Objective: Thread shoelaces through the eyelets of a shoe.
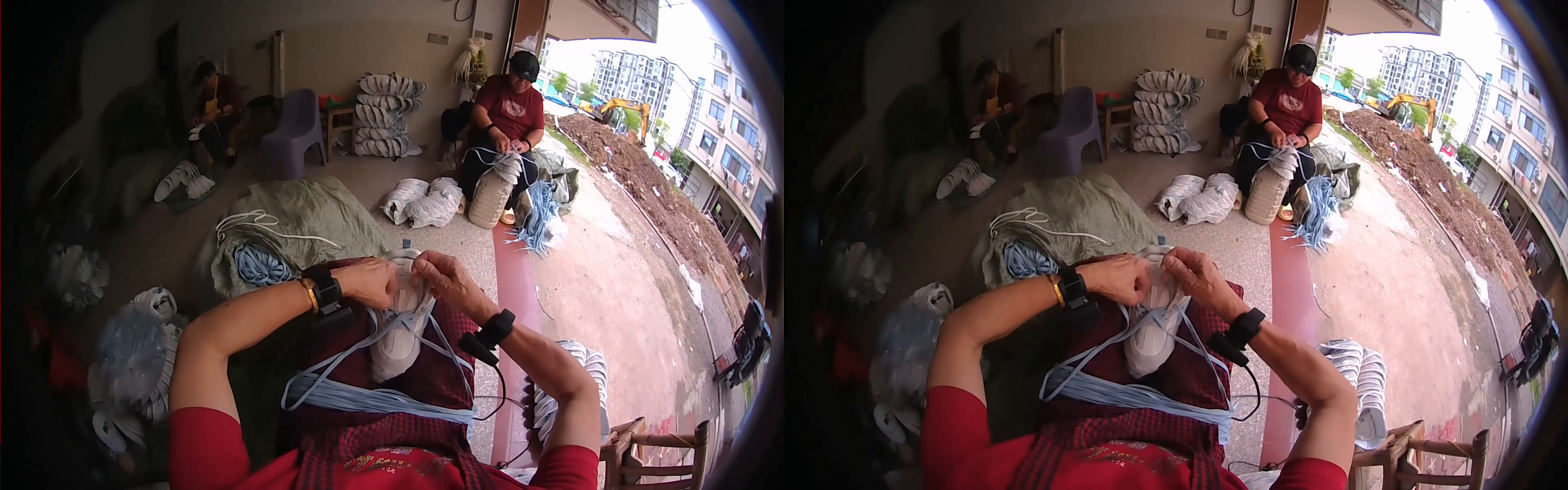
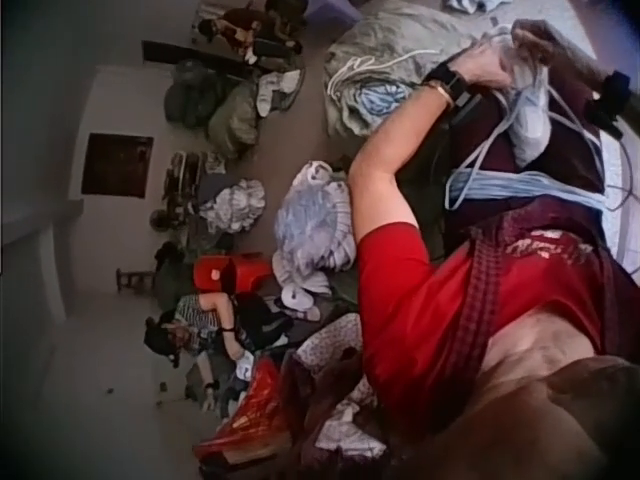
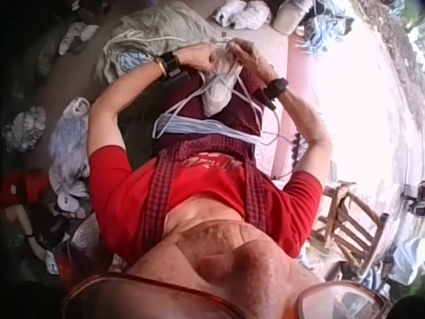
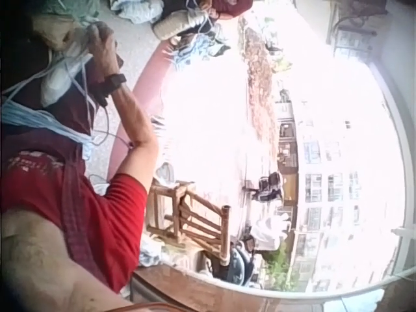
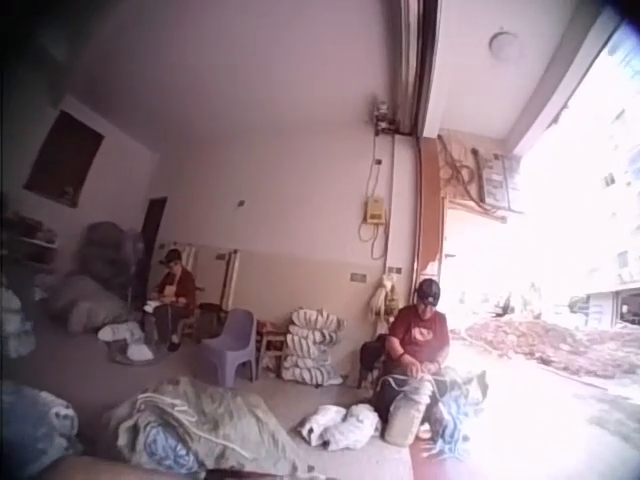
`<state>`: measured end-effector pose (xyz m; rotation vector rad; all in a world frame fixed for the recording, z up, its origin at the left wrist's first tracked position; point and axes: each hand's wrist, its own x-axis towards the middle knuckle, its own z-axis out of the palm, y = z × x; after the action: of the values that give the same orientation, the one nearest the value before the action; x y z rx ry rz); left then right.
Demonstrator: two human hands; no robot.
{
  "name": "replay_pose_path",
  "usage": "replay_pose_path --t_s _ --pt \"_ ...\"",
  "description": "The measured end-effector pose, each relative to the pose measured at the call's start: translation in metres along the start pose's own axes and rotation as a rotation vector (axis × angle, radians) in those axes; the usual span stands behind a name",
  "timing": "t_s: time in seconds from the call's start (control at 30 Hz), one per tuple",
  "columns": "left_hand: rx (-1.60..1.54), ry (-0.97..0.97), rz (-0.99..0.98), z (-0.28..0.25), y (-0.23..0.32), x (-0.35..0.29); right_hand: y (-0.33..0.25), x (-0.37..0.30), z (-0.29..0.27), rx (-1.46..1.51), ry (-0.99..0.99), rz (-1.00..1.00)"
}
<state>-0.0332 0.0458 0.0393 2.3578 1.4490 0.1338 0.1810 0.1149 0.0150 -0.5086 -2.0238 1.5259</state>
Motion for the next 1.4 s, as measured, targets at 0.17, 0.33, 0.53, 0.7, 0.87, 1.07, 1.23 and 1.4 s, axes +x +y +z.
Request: replay_pose_path --t_s 0.17,0.33,0.53,0.7,0.87,1.07,1.23,1.4 --pt "-0.079 0.483 0.251 0.018 -0.007 0.006 0.005 -0.006 -0.002 0.052 -0.010 -0.093" --pt "-0.814 0.324 0.081 -0.001 0.050 -0.024 0.006 -0.019 0.000 0.091 -0.013 -0.105" --pt "-1.014 0.426 -0.153 0.036 0.038 -0.027 0.010 -0.022 0.010 0.097 0.033 -0.051" --pt "-0.980 0.271 -0.132 0.039 0.035 -0.013 0.001 -0.013 0.015 -0.008 -0.026 -0.203" --pt "-1.080 0.442 -0.200 0.034 0.035 -0.002 -0.004 -0.017 0.002 0.062 0.063 -0.070" --pt "-1.373 0.709 -0.189 0.020 0.009 -0.022 -0.001 -0.019 0.006 -0.111 -0.036 -0.173" --pt "-1.415 0.622 -0.141 0.023 0.029 -0.019 -0.013 -0.020 0.022 -0.536 0.026 -0.346" --pt "-1.411 0.611 -0.161 0.028 0.036 -0.019 -0.002 -0.016 0.027 -0.542 0.009 -0.369"
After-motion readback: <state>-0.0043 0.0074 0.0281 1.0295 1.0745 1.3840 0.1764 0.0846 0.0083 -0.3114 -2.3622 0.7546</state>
